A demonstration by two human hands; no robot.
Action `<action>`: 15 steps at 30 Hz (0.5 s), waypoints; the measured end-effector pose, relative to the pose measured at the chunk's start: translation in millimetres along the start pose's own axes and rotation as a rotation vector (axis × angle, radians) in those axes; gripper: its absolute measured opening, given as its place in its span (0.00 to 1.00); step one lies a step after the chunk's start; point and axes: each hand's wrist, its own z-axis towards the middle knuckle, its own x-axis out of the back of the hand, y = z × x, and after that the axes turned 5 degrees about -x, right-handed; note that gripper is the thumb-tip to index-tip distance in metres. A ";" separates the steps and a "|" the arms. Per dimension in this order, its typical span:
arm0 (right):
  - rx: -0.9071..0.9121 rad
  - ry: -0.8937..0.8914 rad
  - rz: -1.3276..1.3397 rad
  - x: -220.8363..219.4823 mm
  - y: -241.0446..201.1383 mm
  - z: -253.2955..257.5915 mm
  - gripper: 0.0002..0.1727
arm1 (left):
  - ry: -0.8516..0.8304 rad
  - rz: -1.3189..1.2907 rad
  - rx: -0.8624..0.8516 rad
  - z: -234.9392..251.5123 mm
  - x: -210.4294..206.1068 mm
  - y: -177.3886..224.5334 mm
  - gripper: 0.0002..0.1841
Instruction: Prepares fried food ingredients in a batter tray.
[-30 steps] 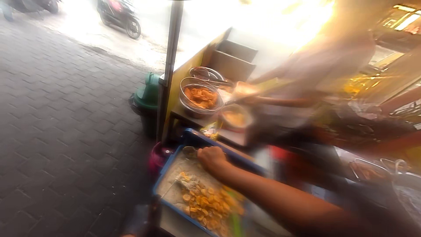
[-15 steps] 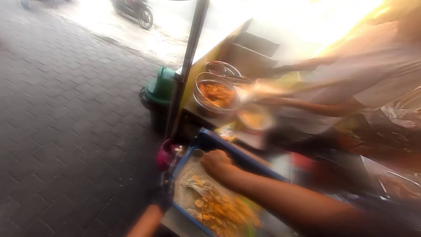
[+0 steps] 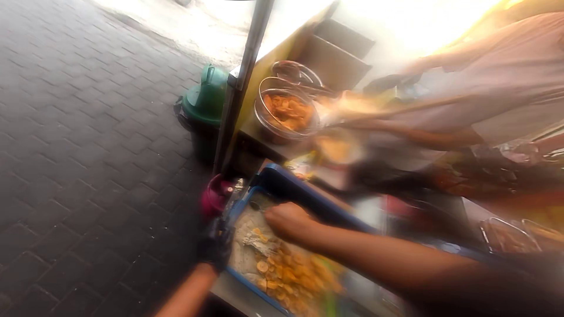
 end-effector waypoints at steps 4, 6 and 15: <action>0.056 -0.009 -0.027 0.6 -5.1 -3.7 0.04 | -0.065 0.034 0.003 -0.4 3.6 0.1 0.28; 0.067 -0.003 -0.063 2.0 -5.2 -9.1 0.05 | -0.009 0.006 -0.024 0.3 -1.0 -6.4 0.26; -0.025 0.052 -0.051 -0.3 12.1 -69.0 0.14 | -0.101 0.091 0.050 -15.8 14.3 16.4 0.29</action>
